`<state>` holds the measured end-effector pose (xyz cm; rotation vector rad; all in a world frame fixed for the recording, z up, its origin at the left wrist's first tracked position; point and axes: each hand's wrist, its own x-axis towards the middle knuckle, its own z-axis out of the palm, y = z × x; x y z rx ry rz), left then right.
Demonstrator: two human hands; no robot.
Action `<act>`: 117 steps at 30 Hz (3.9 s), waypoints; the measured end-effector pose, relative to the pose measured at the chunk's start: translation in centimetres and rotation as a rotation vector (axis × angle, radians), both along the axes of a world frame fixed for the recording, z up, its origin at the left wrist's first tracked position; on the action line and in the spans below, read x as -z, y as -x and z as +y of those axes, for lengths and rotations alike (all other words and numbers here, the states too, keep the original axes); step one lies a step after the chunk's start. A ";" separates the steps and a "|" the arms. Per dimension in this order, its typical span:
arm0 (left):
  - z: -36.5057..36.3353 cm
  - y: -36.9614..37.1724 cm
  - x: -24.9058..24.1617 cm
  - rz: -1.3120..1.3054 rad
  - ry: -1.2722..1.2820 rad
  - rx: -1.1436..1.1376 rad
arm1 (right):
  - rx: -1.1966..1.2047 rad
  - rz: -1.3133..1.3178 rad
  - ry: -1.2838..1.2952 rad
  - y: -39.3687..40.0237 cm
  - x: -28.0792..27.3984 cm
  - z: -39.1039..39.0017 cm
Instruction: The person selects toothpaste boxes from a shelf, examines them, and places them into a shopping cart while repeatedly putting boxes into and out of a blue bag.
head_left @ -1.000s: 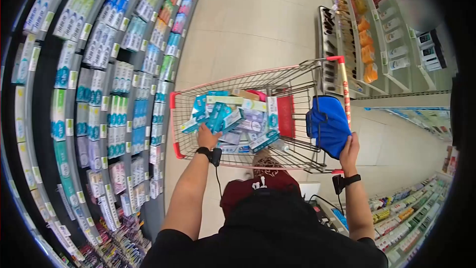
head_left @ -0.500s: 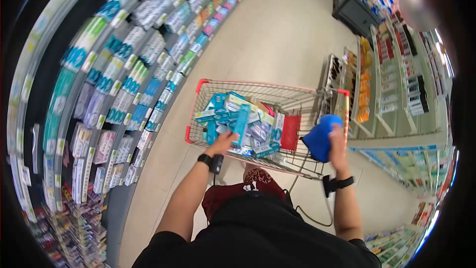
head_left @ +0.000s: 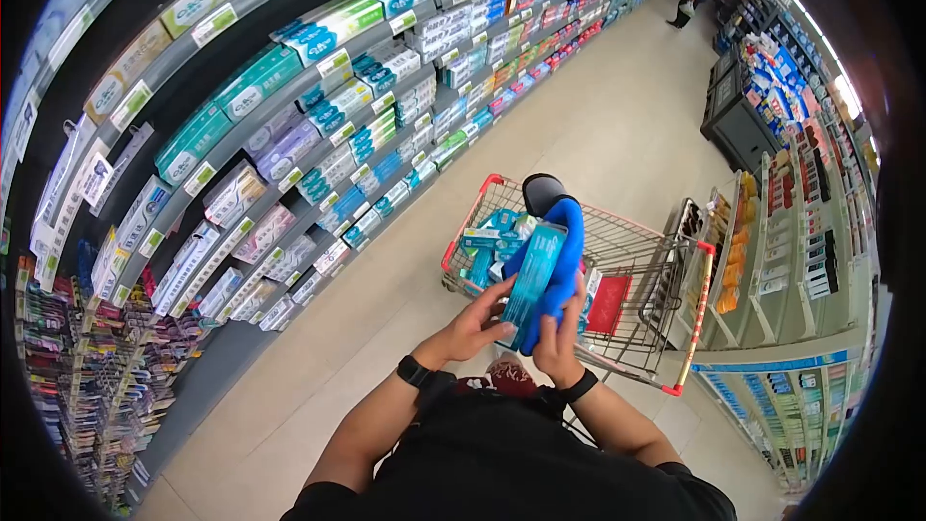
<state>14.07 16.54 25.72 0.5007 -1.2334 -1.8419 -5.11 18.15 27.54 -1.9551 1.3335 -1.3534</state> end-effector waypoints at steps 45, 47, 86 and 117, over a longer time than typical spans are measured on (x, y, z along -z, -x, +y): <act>5.9 -0.4 -3.4 0.376 -0.460 -0.157 | -0.166 0.457 0.351 -3.1 -7.7 1.2; 6.2 -1.1 -2.4 0.465 -0.537 -0.178 | -0.306 0.434 0.312 -4.0 -6.9 1.8; 7.4 -4.8 -4.7 -0.404 0.433 -1.051 | -0.759 -0.525 -0.657 -8.6 -6.8 1.0; 6.3 -7.9 -0.8 -0.055 -0.007 -1.010 | -0.861 -0.424 -0.992 -7.9 1.1 1.5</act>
